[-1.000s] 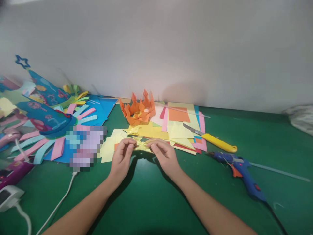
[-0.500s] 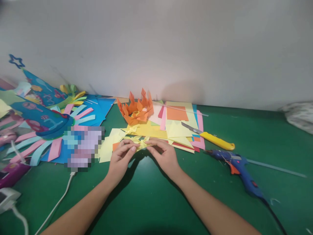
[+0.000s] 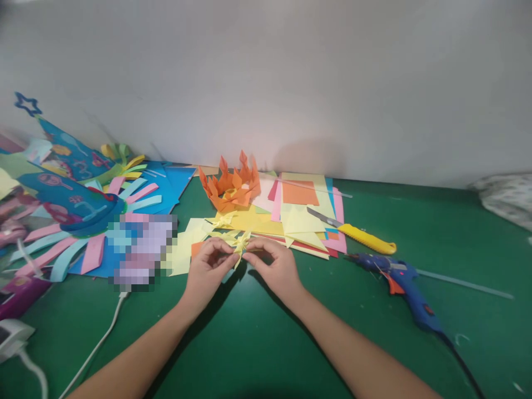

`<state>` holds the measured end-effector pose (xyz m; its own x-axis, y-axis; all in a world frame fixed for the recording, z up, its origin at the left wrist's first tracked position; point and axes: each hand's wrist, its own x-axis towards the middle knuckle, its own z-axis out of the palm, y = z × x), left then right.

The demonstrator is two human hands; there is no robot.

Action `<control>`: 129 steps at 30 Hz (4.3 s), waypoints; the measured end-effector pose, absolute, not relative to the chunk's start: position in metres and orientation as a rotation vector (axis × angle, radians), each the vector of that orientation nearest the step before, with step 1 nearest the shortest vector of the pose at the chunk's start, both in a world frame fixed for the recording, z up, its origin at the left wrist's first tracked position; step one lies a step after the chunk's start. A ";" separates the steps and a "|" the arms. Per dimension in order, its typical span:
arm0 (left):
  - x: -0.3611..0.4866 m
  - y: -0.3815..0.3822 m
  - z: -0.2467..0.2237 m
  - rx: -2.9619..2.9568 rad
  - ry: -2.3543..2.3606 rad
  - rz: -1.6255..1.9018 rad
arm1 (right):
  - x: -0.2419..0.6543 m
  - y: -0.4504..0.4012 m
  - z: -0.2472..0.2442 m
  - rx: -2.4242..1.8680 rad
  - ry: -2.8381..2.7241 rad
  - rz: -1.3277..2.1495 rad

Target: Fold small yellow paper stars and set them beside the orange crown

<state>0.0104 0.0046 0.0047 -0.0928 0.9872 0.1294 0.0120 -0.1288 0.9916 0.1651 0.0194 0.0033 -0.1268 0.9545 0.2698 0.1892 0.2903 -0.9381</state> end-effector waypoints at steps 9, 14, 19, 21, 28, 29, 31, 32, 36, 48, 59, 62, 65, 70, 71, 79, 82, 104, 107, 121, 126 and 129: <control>0.020 -0.001 0.003 0.976 1.110 1.406 | 0.158 0.016 0.007 -1.112 -1.485 1.079; 0.021 -0.001 0.003 1.005 1.045 1.418 | 0.158 0.018 0.006 -1.096 -1.487 1.131; 0.019 -0.005 0.003 1.213 1.099 1.266 | 0.163 0.019 0.004 -1.153 -1.574 1.019; 0.017 -0.006 0.005 1.453 1.172 1.252 | 0.165 0.019 0.003 -1.163 -1.680 0.905; 0.008 -0.003 0.005 2.062 1.291 1.210 | 0.166 0.017 0.002 -1.055 -2.045 0.408; 0.007 -0.002 0.004 2.063 1.291 1.209 | 0.166 0.016 0.002 -1.039 -2.065 0.378; 0.007 -0.001 0.003 2.062 1.293 1.197 | 0.165 0.017 0.004 -1.024 -2.084 0.348; 0.007 -0.001 0.003 2.058 1.295 1.186 | 0.165 0.017 0.004 -1.019 -2.091 0.338; 0.006 -0.001 0.003 1.981 1.285 1.131 | 0.166 0.016 0.005 -0.977 -2.138 0.277; 0.009 0.005 0.001 1.331 1.155 1.205 | 0.164 0.014 0.005 -1.064 -1.988 0.437; 0.006 0.006 -0.002 1.354 1.142 1.243 | 0.165 0.016 0.005 -1.080 -1.954 0.491; 0.005 0.007 -0.003 1.389 1.147 1.243 | 0.165 0.017 0.005 -1.091 -1.963 0.494; 0.004 0.008 -0.004 1.431 1.201 1.256 | 0.166 0.018 0.005 -1.092 -1.967 0.504; 0.005 0.007 -0.005 1.459 1.224 1.232 | 0.166 0.018 0.004 -1.098 -1.982 0.472; 0.005 0.007 -0.005 1.453 1.220 1.223 | 0.166 0.018 0.005 -1.092 -1.986 0.451; 0.005 0.001 0.003 1.811 1.353 1.156 | 0.167 0.018 0.006 -1.067 -2.066 0.413; 0.004 -0.001 0.006 2.019 1.407 1.122 | 0.165 0.017 0.005 -1.103 -2.090 0.416; 0.000 0.004 0.004 2.095 1.440 0.988 | 0.158 0.012 0.004 -1.208 -2.121 0.511; 0.002 0.003 0.005 2.065 1.440 1.013 | 0.159 0.012 0.004 -1.217 -2.103 0.512; 0.007 0.000 0.007 1.966 1.416 1.073 | 0.157 0.010 0.007 -1.138 -2.063 0.554; 0.004 0.003 0.006 1.967 1.395 1.112 | 0.160 0.011 0.007 -1.101 -1.857 0.845; 0.003 0.003 0.006 1.995 1.365 1.135 | 0.163 0.014 0.007 -1.138 -1.691 1.012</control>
